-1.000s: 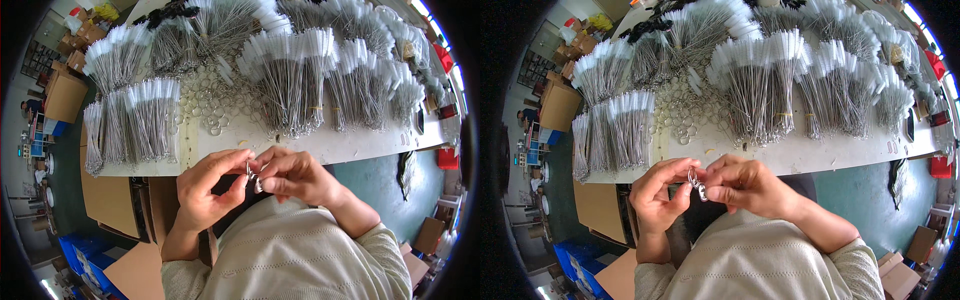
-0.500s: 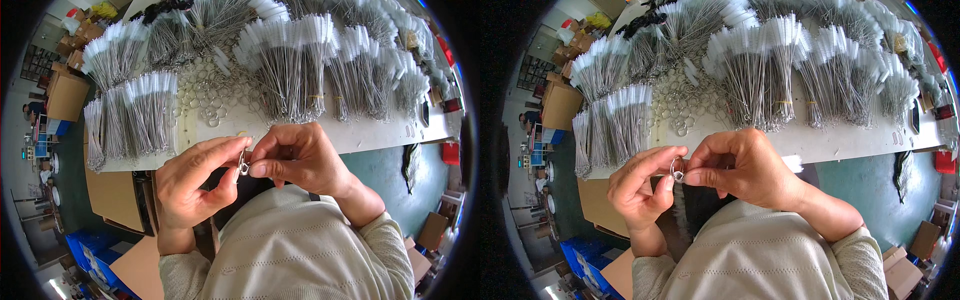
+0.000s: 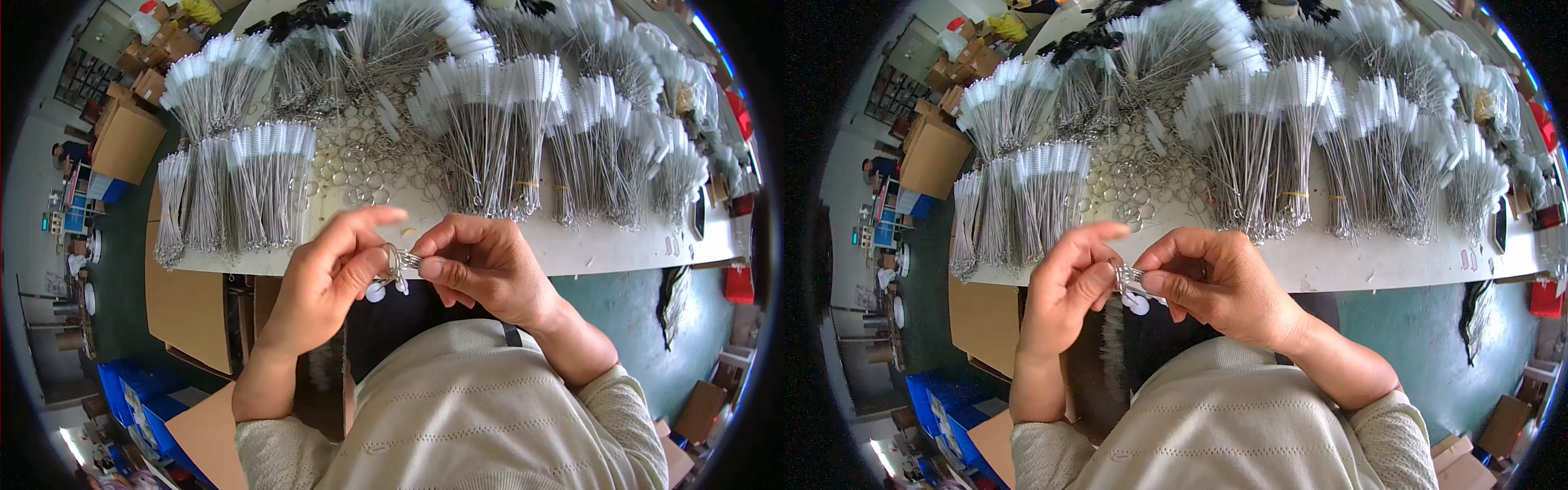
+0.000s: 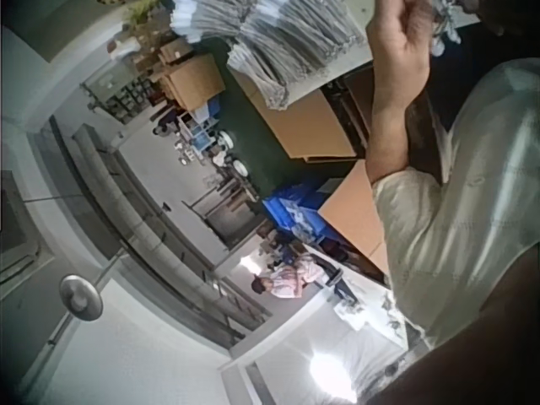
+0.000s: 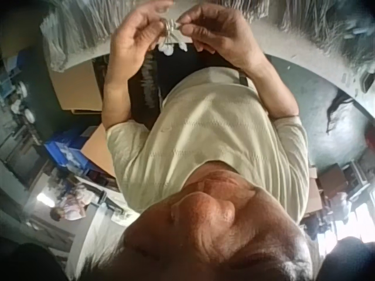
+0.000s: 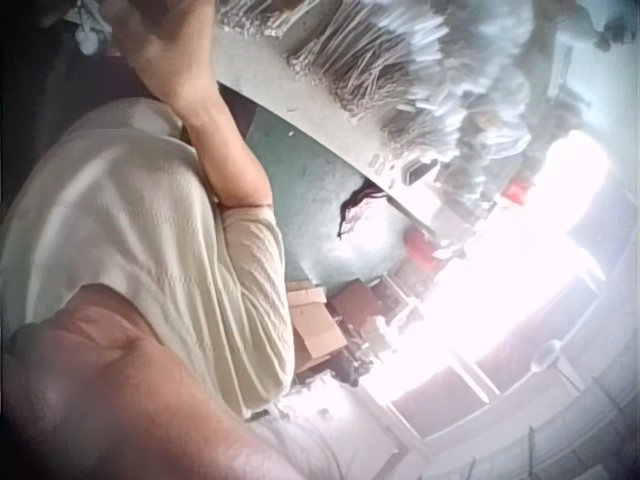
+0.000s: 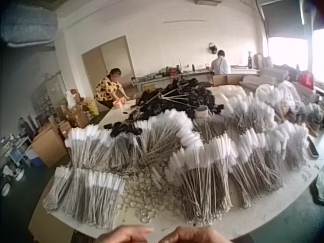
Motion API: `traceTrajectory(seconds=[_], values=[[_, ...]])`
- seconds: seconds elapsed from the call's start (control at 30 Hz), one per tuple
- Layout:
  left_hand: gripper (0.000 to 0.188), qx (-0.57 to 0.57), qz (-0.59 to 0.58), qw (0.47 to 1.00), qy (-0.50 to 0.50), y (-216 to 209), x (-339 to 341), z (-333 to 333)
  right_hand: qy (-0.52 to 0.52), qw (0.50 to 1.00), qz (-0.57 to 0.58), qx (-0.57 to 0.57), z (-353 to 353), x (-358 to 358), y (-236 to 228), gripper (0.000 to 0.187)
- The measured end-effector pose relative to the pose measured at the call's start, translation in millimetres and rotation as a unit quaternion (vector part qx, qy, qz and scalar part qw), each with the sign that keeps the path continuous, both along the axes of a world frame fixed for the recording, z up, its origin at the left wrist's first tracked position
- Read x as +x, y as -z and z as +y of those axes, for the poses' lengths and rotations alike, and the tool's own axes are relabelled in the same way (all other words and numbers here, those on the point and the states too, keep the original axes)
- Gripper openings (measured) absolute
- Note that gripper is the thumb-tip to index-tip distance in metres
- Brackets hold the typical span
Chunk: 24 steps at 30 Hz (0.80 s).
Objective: The person assembles small white cleaning brushes into bundles by hand, securing them with metal rings.
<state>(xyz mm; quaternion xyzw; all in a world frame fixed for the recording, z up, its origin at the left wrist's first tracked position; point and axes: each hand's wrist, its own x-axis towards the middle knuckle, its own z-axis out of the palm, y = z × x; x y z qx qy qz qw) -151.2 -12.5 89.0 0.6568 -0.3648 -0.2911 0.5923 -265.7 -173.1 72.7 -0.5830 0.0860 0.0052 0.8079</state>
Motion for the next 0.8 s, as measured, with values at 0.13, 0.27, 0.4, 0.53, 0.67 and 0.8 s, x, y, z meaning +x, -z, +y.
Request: traceTrajectory(seconds=[0.13, 0.27, 0.4, 0.53, 0.67, 0.8], values=[[0.013, -0.028, -0.079, 0.997, 0.002, 5, 8, 15, -0.023, 1.000, -0.010, 0.006, 9, 8, -4, 0.016], [0.017, -0.027, 0.148, 0.989, 0.011, -4, 9, 26, -0.030, 0.999, -0.016, 0.001, 16, 11, 2, 0.016], [0.018, 0.011, -0.069, 0.997, -0.043, -6, 8, 38, -0.053, 0.998, -0.035, 0.002, 30, 20, -1, 0.014], [0.019, -0.146, 0.078, 0.979, -0.115, -1, -1, 37, -0.017, 0.994, -0.106, 0.014, 57, 30, 9, 0.012], [0.019, -0.205, 0.148, 0.952, -0.172, -1, -7, 45, -0.007, 0.988, -0.157, -0.014, 74, 46, 22, 0.013], [0.018, -0.173, 0.126, 0.954, -0.212, -12, -5, 72, -0.017, 0.989, -0.102, -0.108, 77, 55, 44, 0.014]])
